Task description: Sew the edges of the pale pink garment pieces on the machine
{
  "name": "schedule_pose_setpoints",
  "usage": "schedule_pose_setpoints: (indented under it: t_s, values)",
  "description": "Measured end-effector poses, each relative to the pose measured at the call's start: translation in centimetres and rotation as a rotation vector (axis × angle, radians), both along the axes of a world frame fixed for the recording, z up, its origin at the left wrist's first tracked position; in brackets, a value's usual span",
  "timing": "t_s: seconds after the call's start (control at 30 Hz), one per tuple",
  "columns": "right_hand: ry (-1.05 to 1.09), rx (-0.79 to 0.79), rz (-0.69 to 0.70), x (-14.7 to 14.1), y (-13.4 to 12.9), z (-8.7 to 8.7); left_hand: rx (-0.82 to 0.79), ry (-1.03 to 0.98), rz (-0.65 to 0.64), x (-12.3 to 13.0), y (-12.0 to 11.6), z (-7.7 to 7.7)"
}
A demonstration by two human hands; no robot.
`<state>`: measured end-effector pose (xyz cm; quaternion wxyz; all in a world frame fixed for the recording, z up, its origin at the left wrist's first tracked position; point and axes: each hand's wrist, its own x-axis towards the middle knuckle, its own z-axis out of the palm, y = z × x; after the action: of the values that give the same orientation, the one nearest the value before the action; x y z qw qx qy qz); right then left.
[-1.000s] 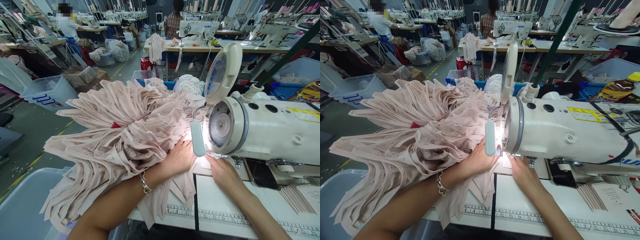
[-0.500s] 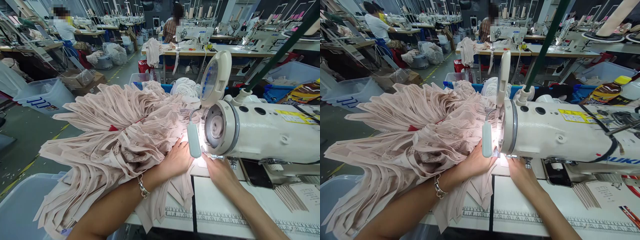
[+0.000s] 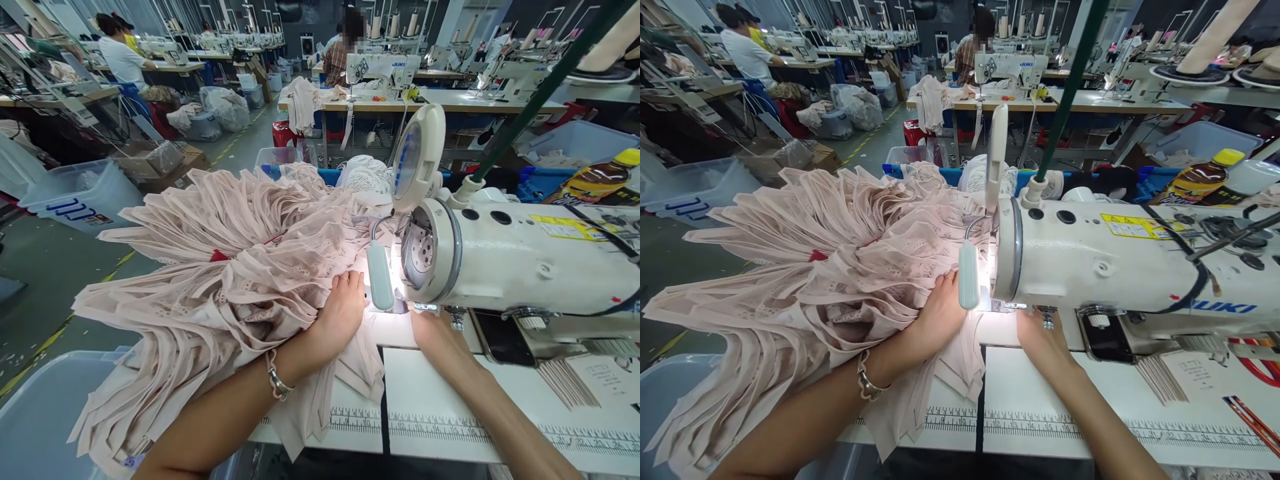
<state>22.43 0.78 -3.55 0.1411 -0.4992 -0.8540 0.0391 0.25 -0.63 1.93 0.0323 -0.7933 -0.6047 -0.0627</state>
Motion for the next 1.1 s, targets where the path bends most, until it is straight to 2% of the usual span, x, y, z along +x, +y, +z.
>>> schedule_pose_setpoints:
  t_s: [0.17, 0.23, 0.3, 0.37, 0.4, 0.47, 0.53, 0.6, 0.67, 0.77, 0.83, 0.9, 0.93, 1.0, 1.1]
  values:
    - [-0.006, 0.027, -0.042, -0.7, -1.5, 1.3, 0.038, 0.178, -0.292, -0.5, -3.8, 2.4]
    - [0.035, 0.019, 0.042, -1.9, -2.7, 2.2, 0.019, 0.257, -0.291, -1.2, -5.8, 2.8]
    - [0.122, -0.032, 0.216, -3.5, -3.6, 3.1, -0.043, 0.288, -0.223, -2.2, -7.6, 2.7]
    - [0.172, -0.131, 0.338, -5.1, -4.3, 3.8, -0.151, 0.207, -0.275, -3.4, -9.1, 2.8]
    - [0.167, -0.194, 0.356, -5.7, -4.4, 4.1, -0.225, 0.133, -0.353, -4.0, -9.7, 2.9]
    - [0.13, -0.31, 0.347, -6.3, -4.7, 4.5, -0.423, -0.018, -0.552, -5.2, -10.7, 3.7]
    - [0.104, -0.372, 0.321, -6.1, -4.9, 4.9, -0.666, -0.072, -0.682, -6.1, -11.3, 4.7]
    - [0.143, -0.378, 0.292, -5.4, -5.1, 5.3, -0.831, -0.061, -0.669, -6.6, -11.3, 5.4]
    - [0.299, -0.387, 0.244, -4.6, -5.6, 5.6, -0.819, -0.105, -0.547, -6.5, -10.8, 5.4]
    - [0.588, -0.511, 0.101, -3.7, -6.2, 5.8, -0.555, -0.17, -0.299, -5.1, -9.6, 4.0]
    - [0.68, -0.604, -0.036, -3.5, -6.5, 5.5, -0.295, -0.076, -0.165, -3.9, -9.1, 2.8]
    - [0.718, -0.64, -0.15, -3.4, -6.5, 5.2, -0.076, 0.046, -0.097, -3.2, -9.0, 2.2]
    - [0.729, -0.64, -0.181, -3.3, -6.4, 5.1, -0.029, 0.08, -0.097, -3.2, -9.2, 2.2]
    - [0.72, -0.614, -0.206, -3.3, -6.0, 4.9, -0.107, 0.1, -0.171, -3.5, -9.7, 2.9]
    - [0.616, -0.513, -0.212, -3.3, -5.0, 4.8, -0.532, 0.062, -0.451, -4.4, -10.3, 4.5]
